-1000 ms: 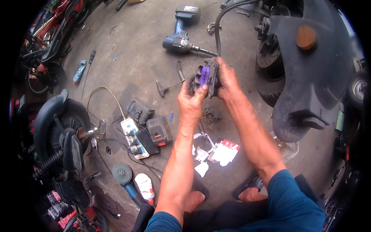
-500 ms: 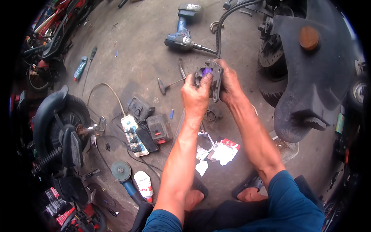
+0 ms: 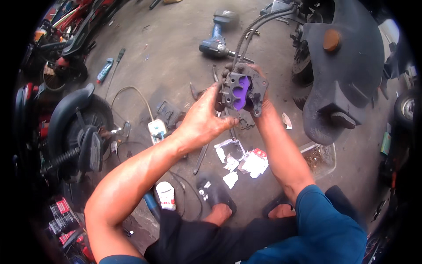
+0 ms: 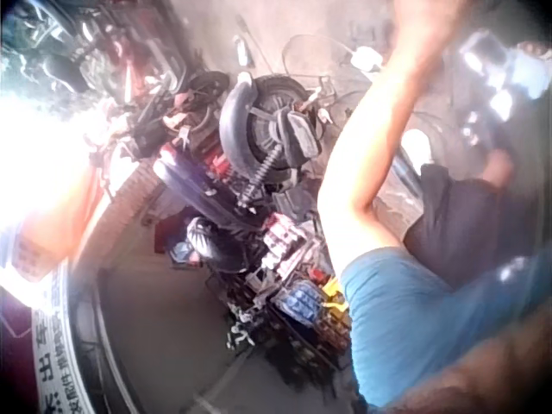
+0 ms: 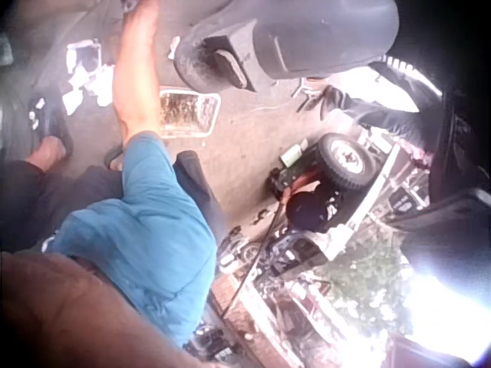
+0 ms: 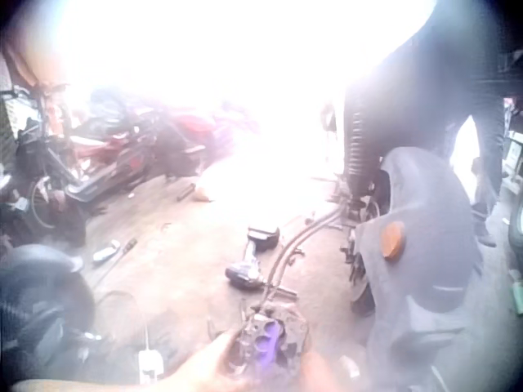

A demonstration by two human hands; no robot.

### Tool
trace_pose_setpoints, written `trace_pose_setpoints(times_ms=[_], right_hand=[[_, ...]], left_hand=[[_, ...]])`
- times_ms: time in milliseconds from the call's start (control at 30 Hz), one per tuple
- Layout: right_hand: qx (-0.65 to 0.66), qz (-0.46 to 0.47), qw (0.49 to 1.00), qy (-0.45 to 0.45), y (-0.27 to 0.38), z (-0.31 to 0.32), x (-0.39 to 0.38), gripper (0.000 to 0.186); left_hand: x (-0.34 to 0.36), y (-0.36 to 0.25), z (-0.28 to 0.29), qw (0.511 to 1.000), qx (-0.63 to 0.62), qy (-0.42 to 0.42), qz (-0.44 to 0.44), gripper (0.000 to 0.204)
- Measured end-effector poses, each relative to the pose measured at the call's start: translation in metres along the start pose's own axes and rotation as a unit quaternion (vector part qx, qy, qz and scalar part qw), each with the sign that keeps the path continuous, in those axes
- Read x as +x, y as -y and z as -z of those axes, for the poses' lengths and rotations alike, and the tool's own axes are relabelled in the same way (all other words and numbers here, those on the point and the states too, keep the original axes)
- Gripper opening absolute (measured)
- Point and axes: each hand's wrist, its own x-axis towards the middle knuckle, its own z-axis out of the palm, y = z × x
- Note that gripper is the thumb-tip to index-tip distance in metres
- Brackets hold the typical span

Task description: The person compresses the pistons inside a brake caliper using a metal bar, places new brake pads into the caliper, and inserts the retaining pin using a tool.

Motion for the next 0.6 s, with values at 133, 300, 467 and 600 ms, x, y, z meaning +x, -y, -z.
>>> trace_pose_setpoints(times_ms=[133, 300, 467, 600], right_hand=[[0.045, 0.028, 0.999, 0.011, -0.011, -0.010, 0.002, 0.041], [-0.002, 0.043, 0.999, 0.002, -0.012, -0.008, -0.002, 0.045], [-0.008, -0.003, 0.999, -0.043, -0.012, 0.002, -0.008, 0.046], [-0.041, 0.002, 0.994, -0.100, -0.009, 0.026, -0.008, 0.046]], left_hand=[[-0.016, 0.007, -0.019, 0.987, 0.094, -0.129, -0.022, 0.082], [0.007, 0.029, -0.049, 0.933, 0.165, -0.301, -0.109, 0.066], [0.024, 0.052, -0.060, 0.899, 0.211, -0.348, -0.163, 0.068], [0.036, 0.063, -0.072, 0.913, 0.214, -0.316, -0.146, 0.067]])
